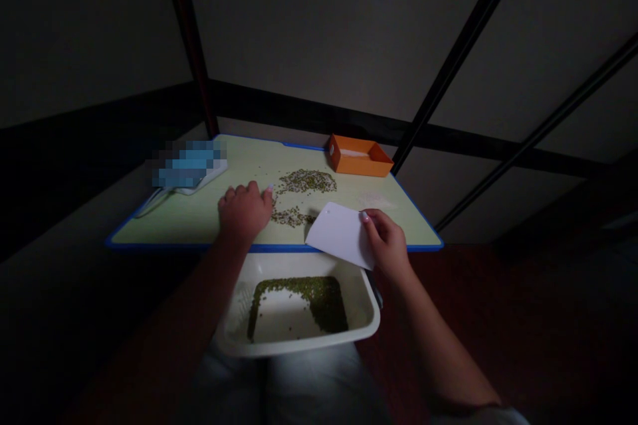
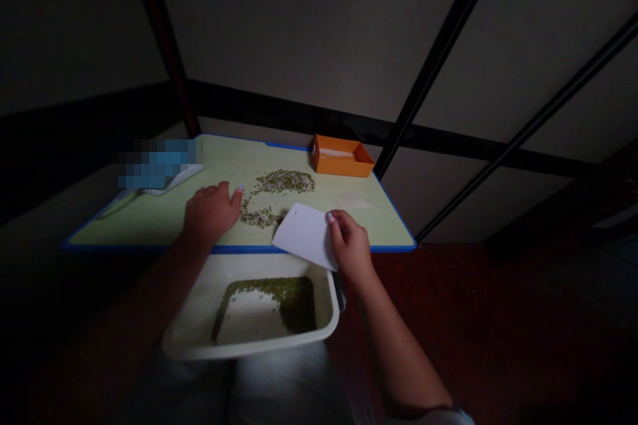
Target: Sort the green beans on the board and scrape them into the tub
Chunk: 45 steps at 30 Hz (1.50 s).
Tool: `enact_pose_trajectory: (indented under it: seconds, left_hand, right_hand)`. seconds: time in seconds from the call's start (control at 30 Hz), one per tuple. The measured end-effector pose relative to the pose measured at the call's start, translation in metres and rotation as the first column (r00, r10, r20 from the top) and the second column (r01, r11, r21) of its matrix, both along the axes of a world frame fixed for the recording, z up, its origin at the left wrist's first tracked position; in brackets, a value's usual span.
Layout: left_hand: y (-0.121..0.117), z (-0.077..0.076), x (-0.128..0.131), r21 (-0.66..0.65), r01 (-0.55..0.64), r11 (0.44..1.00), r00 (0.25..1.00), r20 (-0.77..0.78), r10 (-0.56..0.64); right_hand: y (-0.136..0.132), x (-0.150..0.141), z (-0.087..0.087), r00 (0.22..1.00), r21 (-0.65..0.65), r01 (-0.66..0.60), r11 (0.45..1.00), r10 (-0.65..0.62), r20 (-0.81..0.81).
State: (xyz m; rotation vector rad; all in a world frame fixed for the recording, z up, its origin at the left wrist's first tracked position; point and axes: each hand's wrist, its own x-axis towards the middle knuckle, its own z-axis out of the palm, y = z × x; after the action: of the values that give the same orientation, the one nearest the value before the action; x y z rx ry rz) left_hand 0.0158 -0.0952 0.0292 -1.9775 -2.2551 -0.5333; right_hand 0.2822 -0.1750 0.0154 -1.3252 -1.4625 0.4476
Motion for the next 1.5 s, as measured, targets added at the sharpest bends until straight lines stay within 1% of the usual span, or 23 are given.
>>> enact_pose_trajectory:
  seconds: [0.07, 0.1, 0.2, 0.27, 0.33, 0.47, 0.57, 0.63, 0.73, 0.87, 1.0, 1.1, 1.17, 1.27, 1.33, 1.4, 1.5]
  left_hand:
    - [0.0, 0.0, 0.0, -0.001, -0.002, 1.0, 1.0, 0.0, 0.002]
    - [0.0, 0.0, 0.0, -0.002, -0.003, 1.0, 1.0, 0.001, 0.003]
    - [0.0, 0.0, 0.0, 0.001, -0.007, 1.0, 1.0, 0.007, 0.007]
    - [0.0, 0.0, 0.0, 0.005, -0.007, 1.0, 1.0, 0.008, 0.007]
    - [0.0, -0.001, 0.0, 0.007, -0.008, 1.0, 1.0, 0.007, 0.008]
    - [0.0, 0.0, 0.0, 0.0, -0.014, 1.0, 1.0, 0.0, 0.014]
    - [0.001, 0.001, 0.0, -0.003, -0.009, 1.0, 1.0, -0.008, 0.009]
    - [0.0, 0.002, 0.0, -0.005, -0.005, 1.0, 1.0, -0.009, 0.005]
    - [0.0, 0.002, -0.001, -0.006, -0.006, 1.0, 1.0, -0.015, 0.006]
    - [0.001, 0.002, -0.001, -0.002, 0.005, 1.0, 1.0, -0.027, -0.005]
    - [0.001, 0.003, -0.002, -0.011, 0.005, 1.0, 0.999, -0.04, -0.005]
    - [0.002, 0.006, -0.003, -0.023, 0.004, 1.0, 0.999, -0.039, -0.005]
    - [0.004, 0.009, -0.003, -0.054, 0.012, 0.998, 0.999, -0.045, -0.015]
    - [0.006, 0.011, -0.004, -0.096, 0.009, 0.995, 0.997, -0.073, -0.016]
    - [0.007, 0.011, -0.003, -0.092, 0.002, 0.996, 0.996, -0.091, -0.01]
    - [0.008, 0.011, -0.003, -0.098, -0.003, 0.995, 0.995, -0.1, -0.007]
    - [0.008, 0.013, -0.003, -0.123, -0.003, 0.992, 0.995, -0.097, -0.009]
  right_hand:
    - [0.001, 0.001, 0.001, 0.999, -0.001, -0.025, 1.0, 0.025, -0.022]
    - [0.001, 0.002, 0.002, 0.999, 0.005, -0.019, 1.0, 0.019, -0.032]
    - [-0.002, 0.007, 0.003, 0.997, 0.04, 0.071, 0.997, -0.07, -0.03]
    - [-0.008, 0.009, 0.004, 0.991, 0.059, 0.131, 0.99, -0.131, 0.011]
    - [-0.015, 0.008, 0.005, 0.984, 0.072, 0.161, 0.984, -0.166, 0.062]
    - [-0.023, -0.004, 0.005, 0.977, 0.079, 0.156, 0.985, -0.166, 0.135]
    - [-0.02, -0.01, 0.005, 0.97, 0.048, 0.161, 0.986, -0.167, 0.177]
    - [-0.016, -0.009, 0.004, 0.96, 0.025, 0.19, 0.981, -0.191, 0.203]
    - [-0.008, 0.001, 0.002, 0.928, 0.042, 0.284, 0.958, -0.286, 0.24]
    - [0.003, 0.025, -0.002, 0.874, 0.093, 0.41, 0.907, -0.42, 0.243]
    - [0.005, 0.042, 0.001, 0.842, 0.138, 0.489, 0.862, -0.507, 0.186]
    - [-0.003, 0.039, 0.005, 0.826, 0.164, 0.534, 0.83, -0.553, 0.112]
    - [-0.012, 0.028, 0.007, 0.832, 0.196, 0.526, 0.827, -0.549, 0.082]
    - [-0.027, 0.006, 0.005, 0.852, 0.212, 0.482, 0.85, -0.512, 0.115]
    - [-0.034, -0.009, 0.002, 0.873, 0.205, 0.401, 0.893, -0.441, 0.211]
    - [-0.036, -0.019, 0.0, 0.874, 0.196, 0.321, 0.927, -0.37, 0.315]
    - [-0.031, -0.026, 0.001, 0.844, 0.184, 0.261, 0.948, -0.317, 0.433]
